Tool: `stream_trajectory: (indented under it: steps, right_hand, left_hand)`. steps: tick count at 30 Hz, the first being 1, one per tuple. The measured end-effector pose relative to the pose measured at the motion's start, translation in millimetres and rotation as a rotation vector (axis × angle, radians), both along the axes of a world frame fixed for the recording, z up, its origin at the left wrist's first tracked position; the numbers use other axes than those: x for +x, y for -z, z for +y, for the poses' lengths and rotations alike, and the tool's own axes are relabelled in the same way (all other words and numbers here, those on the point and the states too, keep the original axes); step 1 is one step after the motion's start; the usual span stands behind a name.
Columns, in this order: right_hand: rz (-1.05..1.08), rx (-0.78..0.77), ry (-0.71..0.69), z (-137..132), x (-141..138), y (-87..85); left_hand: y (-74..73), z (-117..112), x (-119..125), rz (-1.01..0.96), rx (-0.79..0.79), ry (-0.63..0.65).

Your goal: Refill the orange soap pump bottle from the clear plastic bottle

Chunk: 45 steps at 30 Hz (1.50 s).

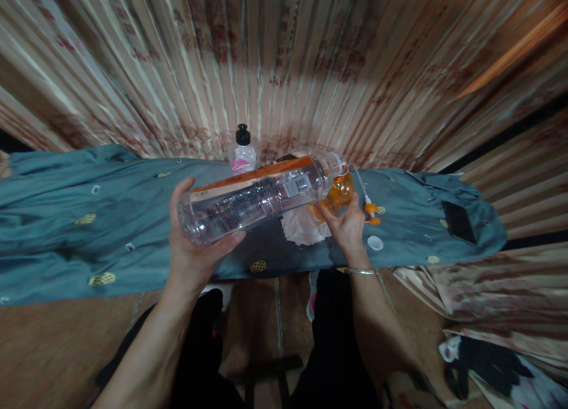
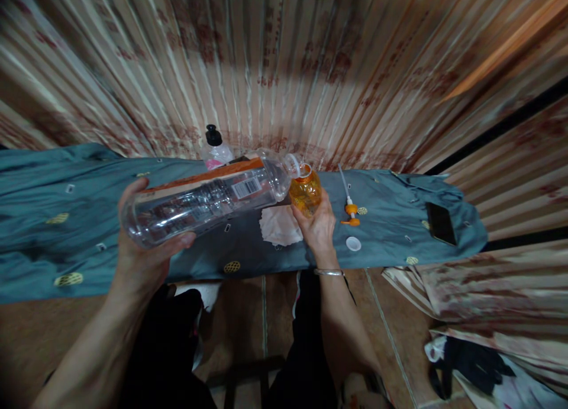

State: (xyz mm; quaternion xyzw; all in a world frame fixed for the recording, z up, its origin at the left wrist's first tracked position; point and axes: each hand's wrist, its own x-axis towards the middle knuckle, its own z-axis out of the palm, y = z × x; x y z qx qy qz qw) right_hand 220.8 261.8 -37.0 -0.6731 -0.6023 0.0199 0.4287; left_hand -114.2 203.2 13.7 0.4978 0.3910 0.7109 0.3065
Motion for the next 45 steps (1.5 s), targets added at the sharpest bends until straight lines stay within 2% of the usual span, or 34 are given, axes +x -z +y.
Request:
stream_trajectory:
  steps: [13, 26, 45]
  right_hand:
    - [0.057, -0.016, 0.007, -1.1, -3.4, -5.6]
    - [0.028, 0.005, 0.011, -0.7, -3.7, -3.5]
    - [0.026, -0.010, 0.017, -0.3, -2.8, -3.1]
  left_hand:
    - [-1.6, 1.0, 2.8, -0.031, 0.010, 0.003]
    - [-8.8, -0.8, 4.3, -0.073, 0.037, 0.059]
    - [-8.0, -1.4, 5.9, -0.080, -0.010, 0.029]
